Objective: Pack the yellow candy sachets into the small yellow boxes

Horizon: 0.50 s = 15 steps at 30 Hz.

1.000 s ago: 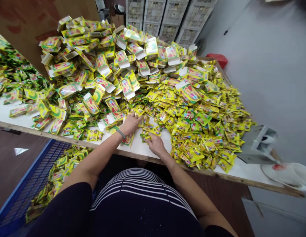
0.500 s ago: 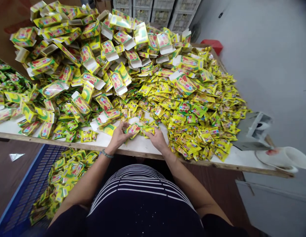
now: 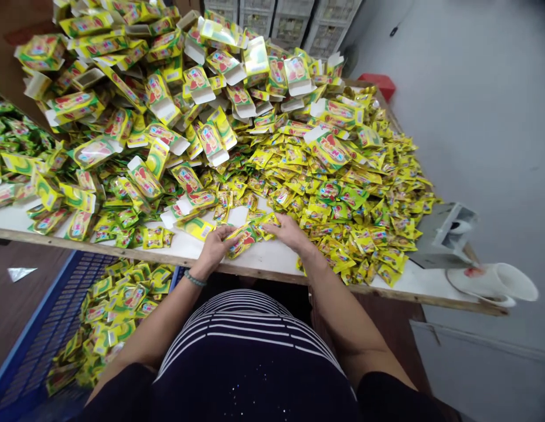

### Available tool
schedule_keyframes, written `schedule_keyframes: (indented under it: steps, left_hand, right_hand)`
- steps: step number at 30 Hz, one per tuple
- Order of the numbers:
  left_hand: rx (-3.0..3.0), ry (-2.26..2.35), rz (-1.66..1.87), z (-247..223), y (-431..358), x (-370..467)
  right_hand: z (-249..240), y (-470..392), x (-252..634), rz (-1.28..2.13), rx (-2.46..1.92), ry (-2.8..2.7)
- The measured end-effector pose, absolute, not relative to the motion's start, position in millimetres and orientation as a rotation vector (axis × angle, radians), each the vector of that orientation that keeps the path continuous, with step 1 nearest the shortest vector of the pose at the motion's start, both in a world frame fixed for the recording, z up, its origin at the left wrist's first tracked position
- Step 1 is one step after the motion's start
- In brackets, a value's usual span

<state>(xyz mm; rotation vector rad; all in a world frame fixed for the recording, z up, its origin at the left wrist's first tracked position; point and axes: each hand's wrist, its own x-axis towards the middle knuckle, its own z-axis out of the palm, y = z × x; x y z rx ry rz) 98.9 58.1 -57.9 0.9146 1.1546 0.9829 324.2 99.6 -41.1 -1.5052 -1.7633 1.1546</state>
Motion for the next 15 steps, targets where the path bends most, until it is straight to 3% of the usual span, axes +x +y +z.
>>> schedule_keyframes:
  steps: [8, 15]
  left_hand:
    - [0.859, 1.205, 1.081, -58, 54, 102]
    - [0.913, 1.016, 0.93, -57, 51, 102]
  right_hand:
    - [-21, 106, 332, 1.231, -1.449, -1.758]
    - [-6, 106, 326, 1.271, -1.364, -1.99]
